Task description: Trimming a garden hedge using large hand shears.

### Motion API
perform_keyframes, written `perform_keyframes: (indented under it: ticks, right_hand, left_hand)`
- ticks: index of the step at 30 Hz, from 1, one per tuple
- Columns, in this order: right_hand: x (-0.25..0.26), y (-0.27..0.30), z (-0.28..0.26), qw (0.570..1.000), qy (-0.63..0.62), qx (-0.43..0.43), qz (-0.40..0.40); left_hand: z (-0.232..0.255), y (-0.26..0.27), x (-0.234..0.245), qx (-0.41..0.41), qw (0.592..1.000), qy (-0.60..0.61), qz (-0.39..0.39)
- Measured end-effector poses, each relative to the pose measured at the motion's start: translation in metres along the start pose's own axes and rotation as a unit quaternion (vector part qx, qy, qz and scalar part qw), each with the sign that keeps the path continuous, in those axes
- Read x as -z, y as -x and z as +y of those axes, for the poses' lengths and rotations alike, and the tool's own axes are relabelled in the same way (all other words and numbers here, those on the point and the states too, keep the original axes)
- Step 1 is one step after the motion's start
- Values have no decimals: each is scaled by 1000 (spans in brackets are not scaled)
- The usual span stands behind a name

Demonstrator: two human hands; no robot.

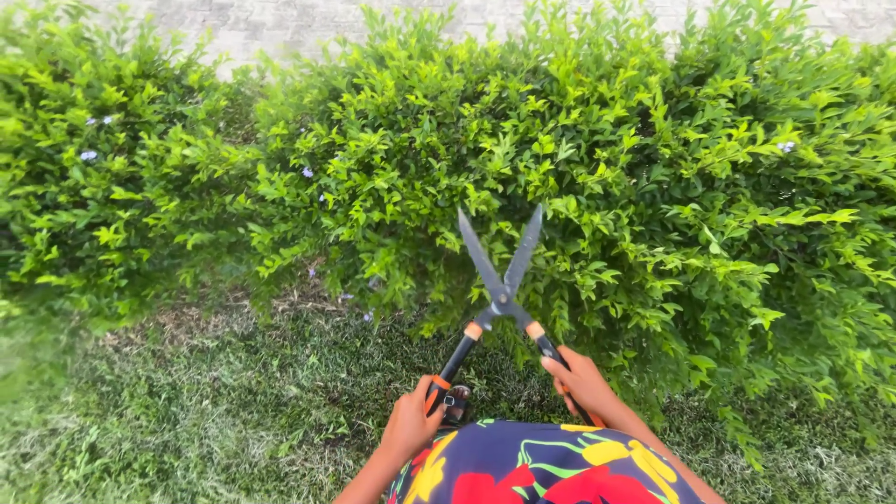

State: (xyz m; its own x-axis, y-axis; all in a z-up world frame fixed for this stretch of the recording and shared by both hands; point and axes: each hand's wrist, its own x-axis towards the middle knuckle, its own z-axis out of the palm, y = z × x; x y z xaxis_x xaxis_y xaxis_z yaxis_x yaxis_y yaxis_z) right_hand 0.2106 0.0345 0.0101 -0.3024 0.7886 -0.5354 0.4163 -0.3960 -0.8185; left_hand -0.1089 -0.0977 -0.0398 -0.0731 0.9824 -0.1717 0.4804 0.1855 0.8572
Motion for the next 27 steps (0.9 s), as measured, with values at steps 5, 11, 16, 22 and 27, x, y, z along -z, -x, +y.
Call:
perform_keyframes:
  ticks: [5, 11, 16, 22, 27]
  right_hand:
    - [-13, -34, -20, 999, 15, 24, -19]
    - [-69, -58, -40, 996, -54, 48, 51]
    - [-58, -55, -35, 995, -62, 59, 51]
    - [-18, -7, -19, 998, 26, 53, 7]
    - [-1, 19, 37, 994, 102, 38, -17]
  left_hand:
    - [28, -24, 5, 15, 1000, 2, 25]
    - [45, -42, -59, 123, 985, 96, 73]
    - [35, -34, -59, 60, 989, 82, 111]
    - [22, 8, -2, 50, 995, 63, 54]
    - [-15, 44, 17, 28, 999, -42, 7]
